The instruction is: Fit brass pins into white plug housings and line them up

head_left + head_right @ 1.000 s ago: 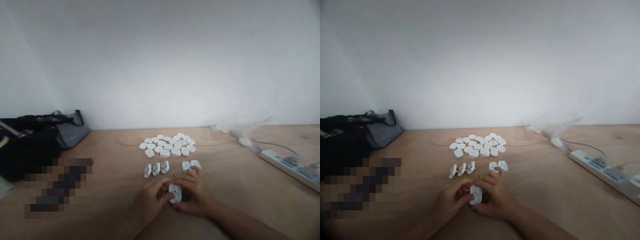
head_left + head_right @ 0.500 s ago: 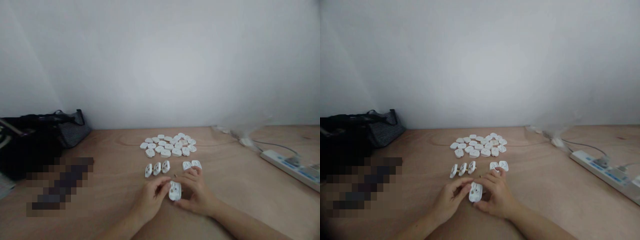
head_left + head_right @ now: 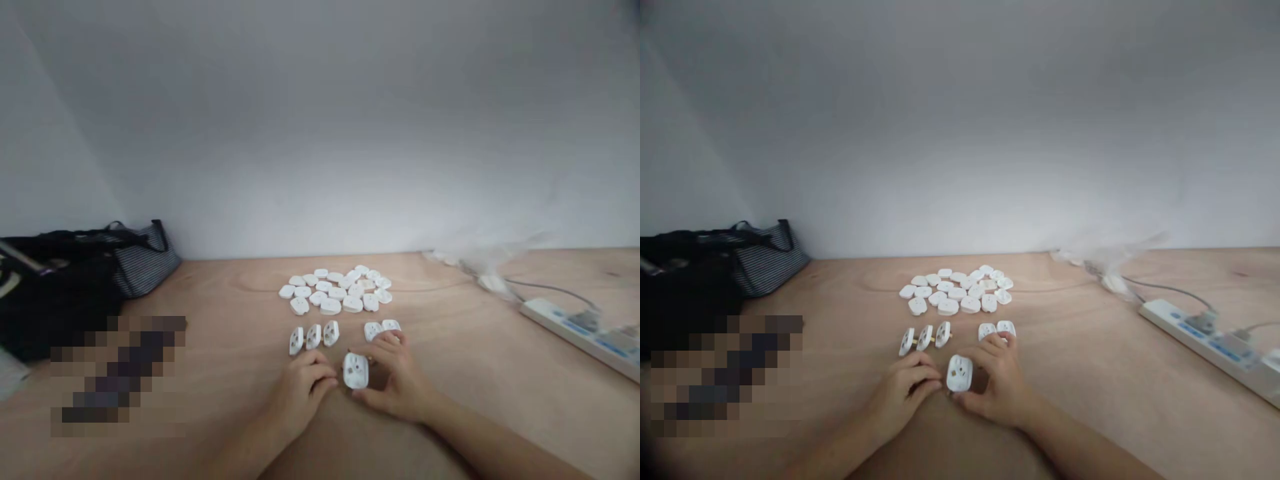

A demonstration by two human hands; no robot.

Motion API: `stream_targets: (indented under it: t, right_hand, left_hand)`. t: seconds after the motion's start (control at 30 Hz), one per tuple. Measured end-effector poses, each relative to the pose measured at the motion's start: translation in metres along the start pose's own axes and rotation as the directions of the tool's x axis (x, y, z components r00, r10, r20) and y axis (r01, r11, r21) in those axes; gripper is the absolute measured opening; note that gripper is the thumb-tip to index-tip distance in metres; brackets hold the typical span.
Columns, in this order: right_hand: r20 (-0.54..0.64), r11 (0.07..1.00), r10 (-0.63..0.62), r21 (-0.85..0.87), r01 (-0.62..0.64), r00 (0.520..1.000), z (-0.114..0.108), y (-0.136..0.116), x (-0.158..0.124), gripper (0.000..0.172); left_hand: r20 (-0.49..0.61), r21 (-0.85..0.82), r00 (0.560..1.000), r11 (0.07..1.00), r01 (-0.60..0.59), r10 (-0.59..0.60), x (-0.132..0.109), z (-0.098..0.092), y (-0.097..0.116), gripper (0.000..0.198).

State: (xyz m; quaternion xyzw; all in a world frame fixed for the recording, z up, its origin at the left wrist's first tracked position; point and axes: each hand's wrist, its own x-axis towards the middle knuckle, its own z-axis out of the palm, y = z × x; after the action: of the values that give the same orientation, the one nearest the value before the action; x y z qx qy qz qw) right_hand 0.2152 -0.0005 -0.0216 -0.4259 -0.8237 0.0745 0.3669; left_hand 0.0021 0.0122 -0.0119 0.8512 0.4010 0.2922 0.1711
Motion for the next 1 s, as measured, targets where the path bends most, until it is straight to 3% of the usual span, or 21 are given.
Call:
stream_targets:
  t: [0.5,0.73,1.0]
  right_hand:
    - [0.053,0.996,-0.033,0.087,0.029,0.998,-0.001,-0.009,0.002,0.043]
    - [0.063,0.996,-0.043,0.083,0.038,0.997,0.000,-0.012,0.002,0.048]
    - [0.093,0.993,-0.050,0.111,0.040,0.994,0.000,-0.014,0.002,0.045]
  left_hand:
    - [-0.298,-0.109,0.946,0.980,-0.169,0.130,-0.004,-0.001,0.012,0.008]
    - [-0.285,-0.116,0.933,0.958,-0.263,0.221,-0.001,0.000,0.018,0.010]
    - [-0.267,-0.137,0.932,0.948,-0.286,0.243,0.001,0.001,0.013,0.008]
